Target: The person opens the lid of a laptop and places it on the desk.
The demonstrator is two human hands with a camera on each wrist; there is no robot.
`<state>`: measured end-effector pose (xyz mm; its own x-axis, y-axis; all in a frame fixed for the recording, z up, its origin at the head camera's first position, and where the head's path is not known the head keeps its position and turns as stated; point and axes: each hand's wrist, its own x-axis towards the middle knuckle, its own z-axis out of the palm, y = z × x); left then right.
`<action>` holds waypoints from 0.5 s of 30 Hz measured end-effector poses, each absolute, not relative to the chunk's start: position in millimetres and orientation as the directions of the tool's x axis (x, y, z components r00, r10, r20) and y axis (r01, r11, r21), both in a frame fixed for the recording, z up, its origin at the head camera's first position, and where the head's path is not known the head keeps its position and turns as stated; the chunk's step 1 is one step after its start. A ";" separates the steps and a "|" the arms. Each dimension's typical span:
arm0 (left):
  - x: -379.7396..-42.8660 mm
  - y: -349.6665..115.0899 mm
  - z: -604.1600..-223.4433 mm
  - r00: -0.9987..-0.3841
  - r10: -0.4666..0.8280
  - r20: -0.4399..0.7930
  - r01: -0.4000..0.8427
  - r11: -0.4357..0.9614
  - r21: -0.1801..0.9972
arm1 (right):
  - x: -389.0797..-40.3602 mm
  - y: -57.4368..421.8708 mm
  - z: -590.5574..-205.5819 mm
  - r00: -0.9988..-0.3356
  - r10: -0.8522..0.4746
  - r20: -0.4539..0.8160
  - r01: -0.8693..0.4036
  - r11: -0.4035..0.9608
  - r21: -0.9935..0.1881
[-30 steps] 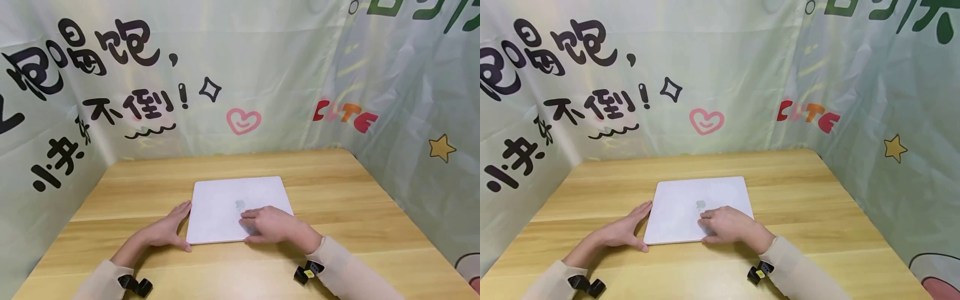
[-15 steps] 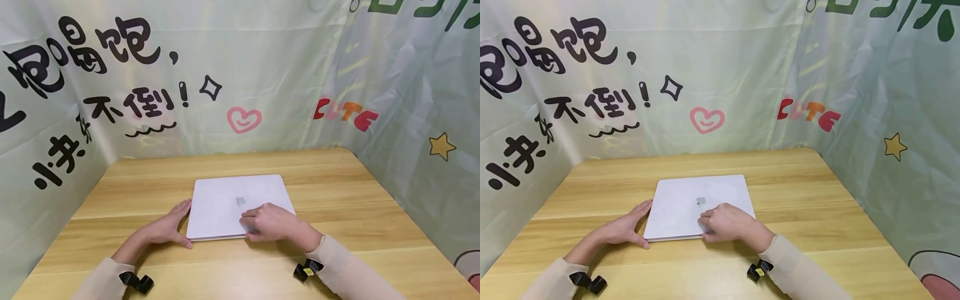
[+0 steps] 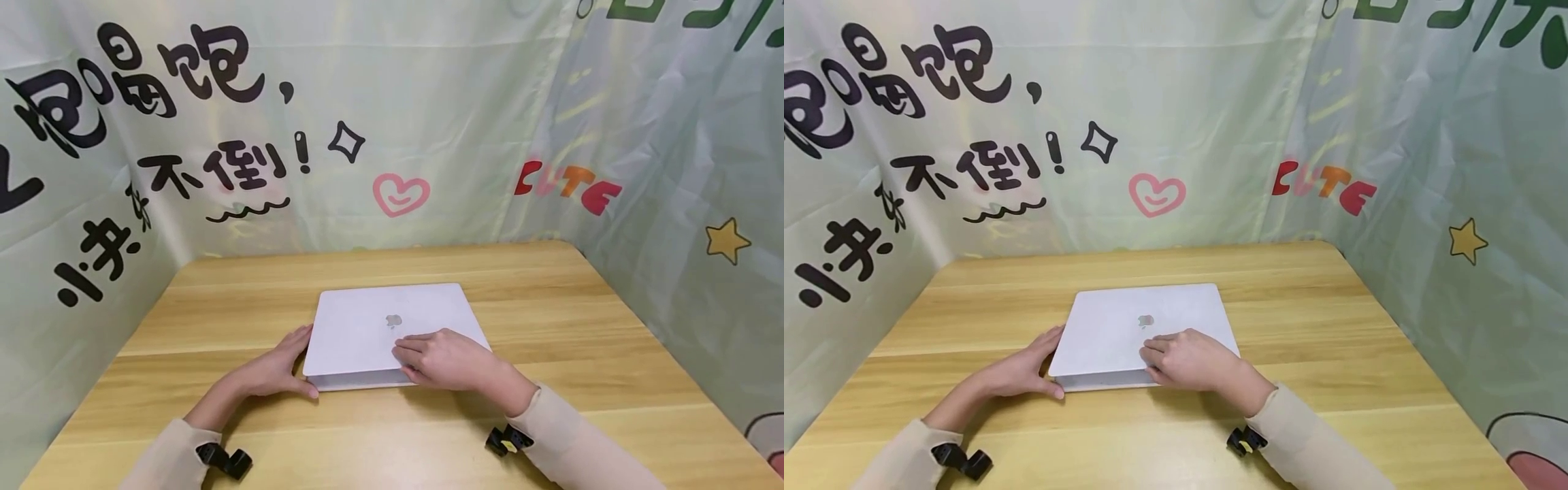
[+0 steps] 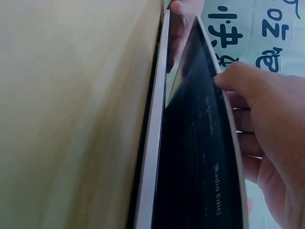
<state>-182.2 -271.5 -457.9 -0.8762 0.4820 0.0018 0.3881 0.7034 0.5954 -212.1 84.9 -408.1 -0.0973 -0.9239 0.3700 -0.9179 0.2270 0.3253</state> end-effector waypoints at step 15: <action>-181.9 -269.5 -457.1 -0.879 0.473 0.060 0.410 0.687 0.599 | -216.3 86.5 -399.2 -0.060 -0.867 0.494 -0.897 0.264 0.355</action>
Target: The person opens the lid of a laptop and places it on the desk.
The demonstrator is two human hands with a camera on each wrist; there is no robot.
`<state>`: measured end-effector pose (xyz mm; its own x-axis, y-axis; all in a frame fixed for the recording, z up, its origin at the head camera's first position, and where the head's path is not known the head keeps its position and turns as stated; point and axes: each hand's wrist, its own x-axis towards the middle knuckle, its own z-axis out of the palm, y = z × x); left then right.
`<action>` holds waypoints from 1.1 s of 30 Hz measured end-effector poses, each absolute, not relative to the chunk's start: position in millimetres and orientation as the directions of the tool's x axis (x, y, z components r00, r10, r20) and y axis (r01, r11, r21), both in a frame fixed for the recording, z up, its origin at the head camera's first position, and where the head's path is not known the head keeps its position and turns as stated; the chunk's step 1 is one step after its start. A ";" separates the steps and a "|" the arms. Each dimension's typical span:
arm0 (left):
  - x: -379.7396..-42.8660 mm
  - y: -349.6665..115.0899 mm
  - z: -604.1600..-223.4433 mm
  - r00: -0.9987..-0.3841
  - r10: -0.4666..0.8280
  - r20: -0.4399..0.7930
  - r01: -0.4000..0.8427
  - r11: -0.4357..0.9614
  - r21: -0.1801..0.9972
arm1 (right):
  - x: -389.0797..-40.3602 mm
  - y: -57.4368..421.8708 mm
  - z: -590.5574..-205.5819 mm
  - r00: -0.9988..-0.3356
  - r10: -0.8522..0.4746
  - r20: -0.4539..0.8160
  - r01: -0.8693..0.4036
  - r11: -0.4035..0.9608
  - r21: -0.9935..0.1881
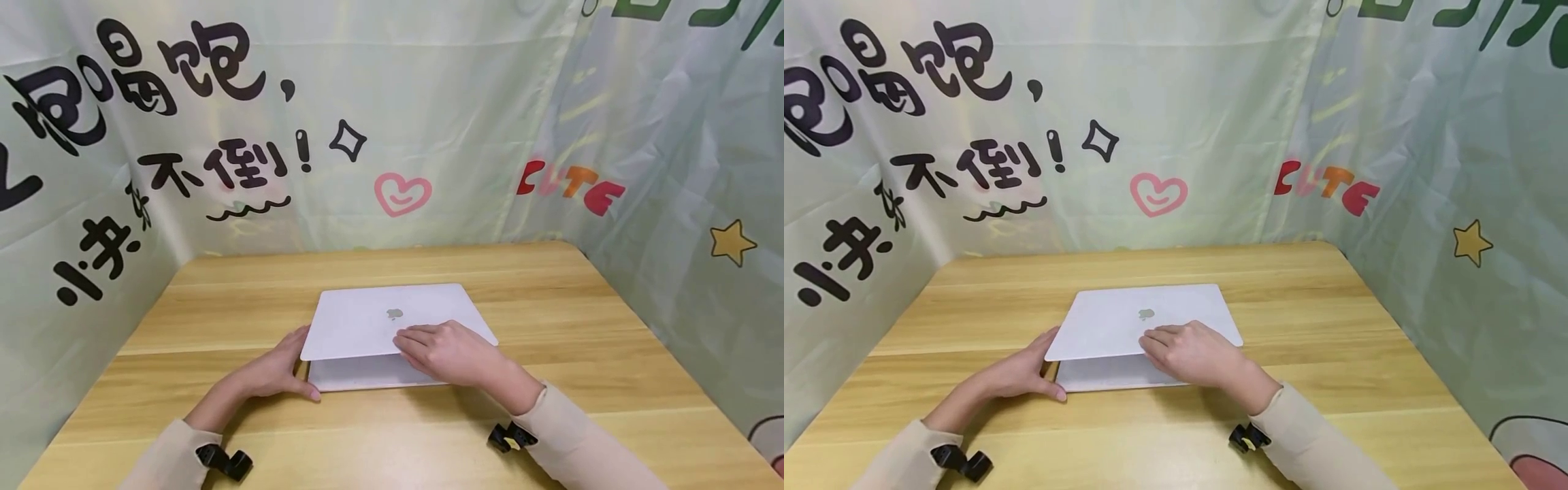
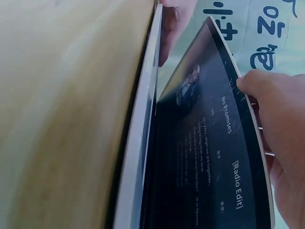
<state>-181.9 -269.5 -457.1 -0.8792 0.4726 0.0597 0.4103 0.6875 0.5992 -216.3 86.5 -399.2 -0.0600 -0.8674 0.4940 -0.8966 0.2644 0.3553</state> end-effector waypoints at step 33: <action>-180.0 -268.9 -453.7 -0.893 0.449 -0.021 0.365 0.753 0.548 | -241.8 74.6 -345.2 -0.105 -0.715 0.691 -0.802 0.472 0.366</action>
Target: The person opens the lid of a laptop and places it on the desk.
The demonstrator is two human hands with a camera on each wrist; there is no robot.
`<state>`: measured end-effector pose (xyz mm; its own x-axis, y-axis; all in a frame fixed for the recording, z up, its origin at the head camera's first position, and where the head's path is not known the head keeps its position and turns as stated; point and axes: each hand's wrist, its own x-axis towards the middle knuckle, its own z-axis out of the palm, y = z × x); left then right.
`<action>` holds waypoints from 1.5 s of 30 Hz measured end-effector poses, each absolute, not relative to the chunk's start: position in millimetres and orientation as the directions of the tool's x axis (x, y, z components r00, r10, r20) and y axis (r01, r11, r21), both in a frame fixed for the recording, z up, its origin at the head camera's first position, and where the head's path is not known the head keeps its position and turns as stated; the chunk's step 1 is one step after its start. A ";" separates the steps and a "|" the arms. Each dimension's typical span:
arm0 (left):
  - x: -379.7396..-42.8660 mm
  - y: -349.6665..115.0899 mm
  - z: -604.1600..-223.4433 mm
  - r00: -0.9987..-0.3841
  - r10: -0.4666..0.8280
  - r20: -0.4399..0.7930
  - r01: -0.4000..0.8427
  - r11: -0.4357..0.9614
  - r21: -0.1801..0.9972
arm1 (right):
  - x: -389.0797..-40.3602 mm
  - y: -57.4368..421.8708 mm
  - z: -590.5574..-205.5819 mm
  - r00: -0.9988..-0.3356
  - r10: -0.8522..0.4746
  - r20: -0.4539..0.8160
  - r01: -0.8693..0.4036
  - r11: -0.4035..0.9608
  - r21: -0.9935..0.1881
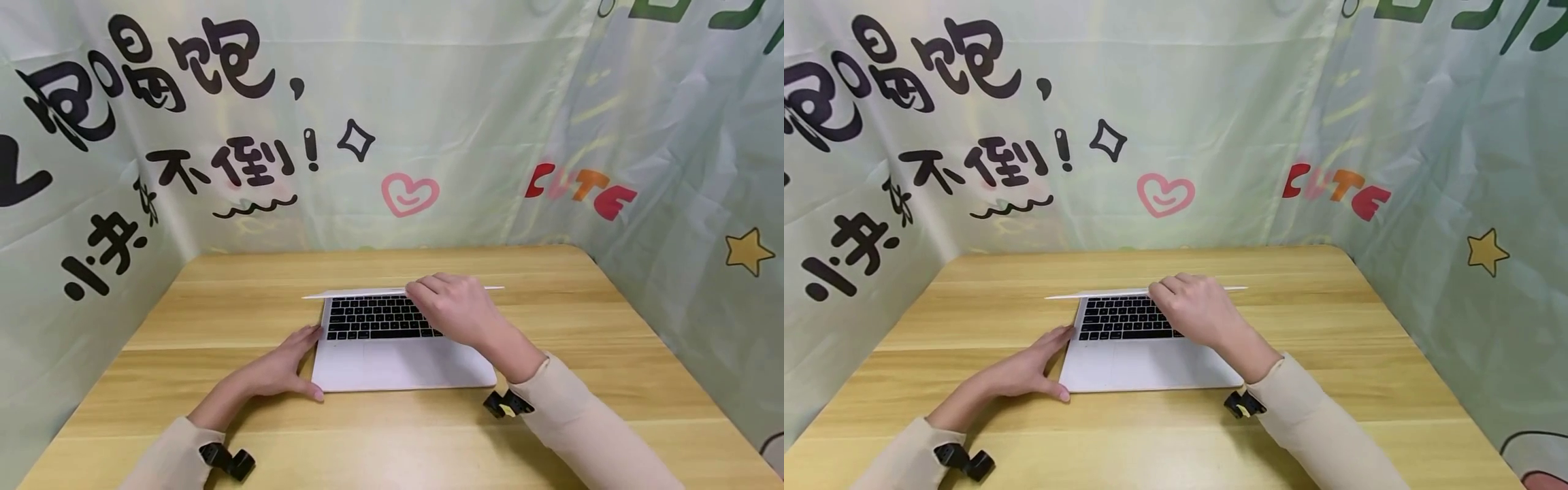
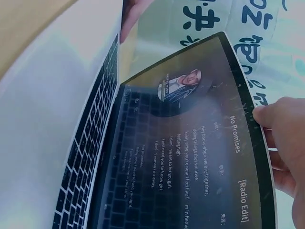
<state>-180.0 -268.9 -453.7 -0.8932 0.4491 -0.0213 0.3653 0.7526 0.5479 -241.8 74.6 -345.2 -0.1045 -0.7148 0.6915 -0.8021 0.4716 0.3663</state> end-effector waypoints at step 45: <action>-180.8 -273.1 -457.1 -0.892 0.450 -0.039 0.358 0.756 0.549 | -311.1 27.7 -332.0 -0.306 -0.310 0.900 -0.624 0.779 0.056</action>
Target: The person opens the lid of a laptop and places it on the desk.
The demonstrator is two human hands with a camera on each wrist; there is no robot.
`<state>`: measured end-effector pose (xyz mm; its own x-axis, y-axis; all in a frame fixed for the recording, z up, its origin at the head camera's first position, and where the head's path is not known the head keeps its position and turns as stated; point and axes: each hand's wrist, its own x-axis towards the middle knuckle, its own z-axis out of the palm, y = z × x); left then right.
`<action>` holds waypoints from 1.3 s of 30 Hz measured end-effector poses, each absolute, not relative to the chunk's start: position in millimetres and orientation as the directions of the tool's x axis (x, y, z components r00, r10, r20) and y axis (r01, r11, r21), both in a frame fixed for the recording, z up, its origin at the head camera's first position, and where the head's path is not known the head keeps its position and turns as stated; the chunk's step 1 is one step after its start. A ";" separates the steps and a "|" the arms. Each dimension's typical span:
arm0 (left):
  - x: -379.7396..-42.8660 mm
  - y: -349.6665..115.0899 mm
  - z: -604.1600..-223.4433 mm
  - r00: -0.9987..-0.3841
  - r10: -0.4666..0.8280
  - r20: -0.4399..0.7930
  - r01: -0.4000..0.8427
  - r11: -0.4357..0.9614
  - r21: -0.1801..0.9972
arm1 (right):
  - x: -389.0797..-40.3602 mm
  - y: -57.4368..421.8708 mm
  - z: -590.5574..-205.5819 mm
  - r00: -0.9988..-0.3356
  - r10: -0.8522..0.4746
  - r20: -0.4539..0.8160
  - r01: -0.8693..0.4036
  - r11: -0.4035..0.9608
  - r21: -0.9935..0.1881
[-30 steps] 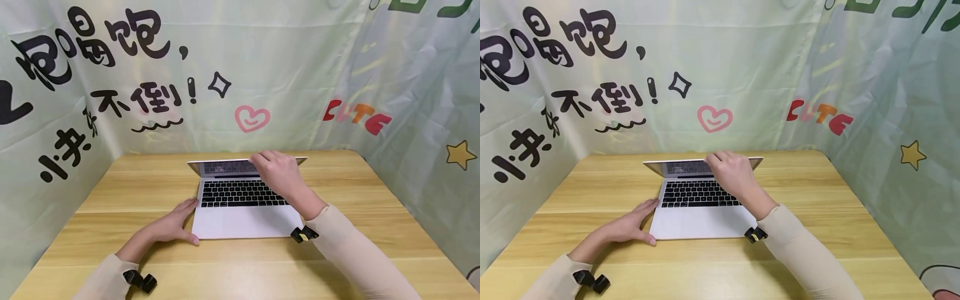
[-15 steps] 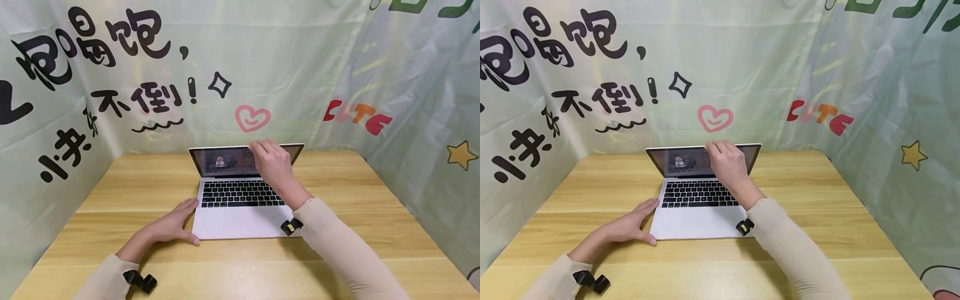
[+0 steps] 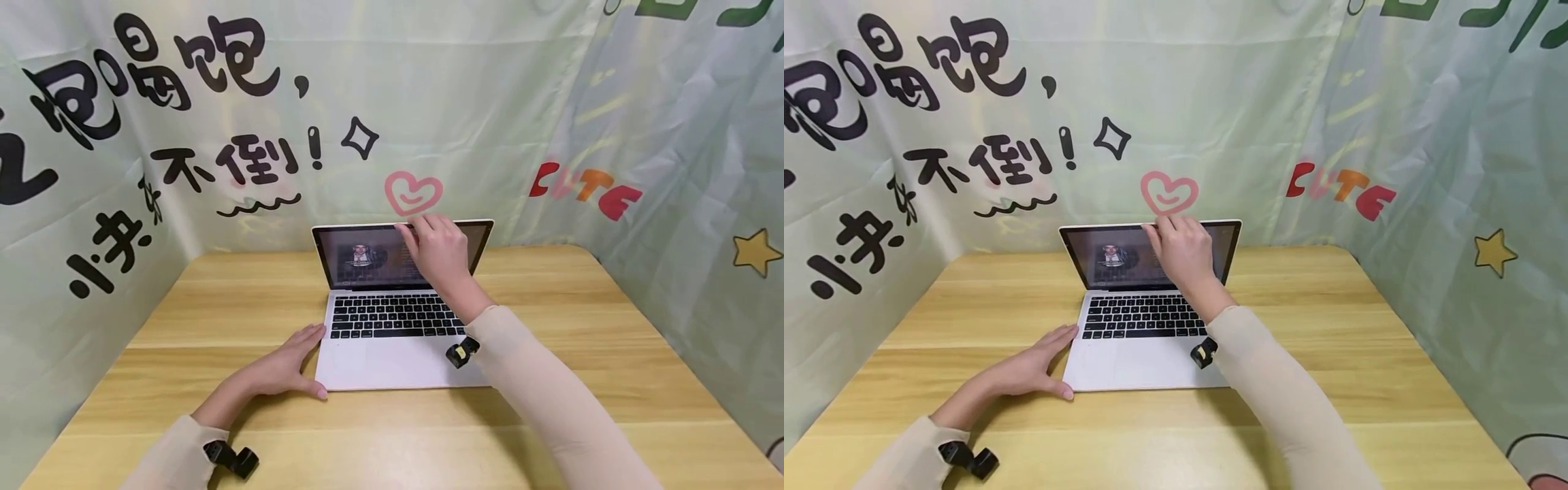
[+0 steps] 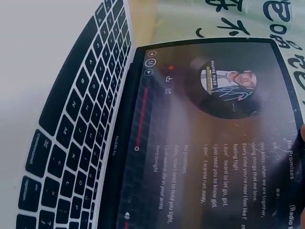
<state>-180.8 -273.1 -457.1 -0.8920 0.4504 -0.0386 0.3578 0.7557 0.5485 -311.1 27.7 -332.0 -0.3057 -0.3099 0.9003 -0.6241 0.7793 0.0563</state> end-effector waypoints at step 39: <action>-182.3 -270.5 -457.0 -0.904 0.424 -0.057 0.332 0.779 0.533 | -391.6 7.5 -324.8 -0.554 -0.295 0.778 -0.563 0.822 -0.089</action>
